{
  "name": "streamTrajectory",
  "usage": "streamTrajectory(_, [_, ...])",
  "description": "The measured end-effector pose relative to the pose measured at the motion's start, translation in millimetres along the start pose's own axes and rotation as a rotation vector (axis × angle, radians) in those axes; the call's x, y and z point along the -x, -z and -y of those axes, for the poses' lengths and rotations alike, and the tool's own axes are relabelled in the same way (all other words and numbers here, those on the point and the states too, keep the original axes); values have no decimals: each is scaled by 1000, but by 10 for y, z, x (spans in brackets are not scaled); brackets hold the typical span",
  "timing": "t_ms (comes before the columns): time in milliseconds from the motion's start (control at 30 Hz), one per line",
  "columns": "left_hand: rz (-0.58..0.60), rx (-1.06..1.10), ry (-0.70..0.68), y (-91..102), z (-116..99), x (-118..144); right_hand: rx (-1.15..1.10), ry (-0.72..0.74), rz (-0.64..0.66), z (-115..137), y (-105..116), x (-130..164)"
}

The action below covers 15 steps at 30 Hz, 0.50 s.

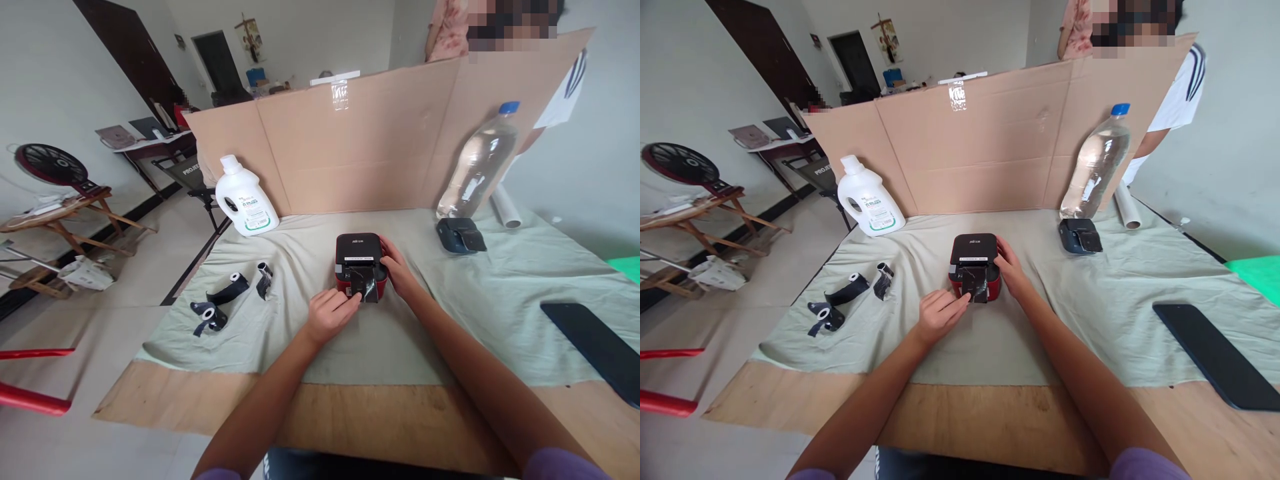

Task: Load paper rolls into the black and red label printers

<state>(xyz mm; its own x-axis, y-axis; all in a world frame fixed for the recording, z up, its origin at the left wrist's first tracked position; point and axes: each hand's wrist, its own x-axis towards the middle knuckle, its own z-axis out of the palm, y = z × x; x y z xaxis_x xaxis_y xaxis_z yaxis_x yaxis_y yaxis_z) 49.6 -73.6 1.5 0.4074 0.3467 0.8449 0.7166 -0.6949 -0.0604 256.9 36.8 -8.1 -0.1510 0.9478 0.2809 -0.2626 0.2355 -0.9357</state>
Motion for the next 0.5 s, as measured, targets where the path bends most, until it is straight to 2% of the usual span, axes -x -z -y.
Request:
streamTrajectory(167, [-5,93,200,-35,99,-51,-25,29,18,-77,26,11])
streamTrajectory(400, [329,207,594,-81,165,-98,-54,22,10,-90,14,18])
streamTrajectory(500, [365,224,710,-87,153,-112,-64,3,2,-69,6,7])
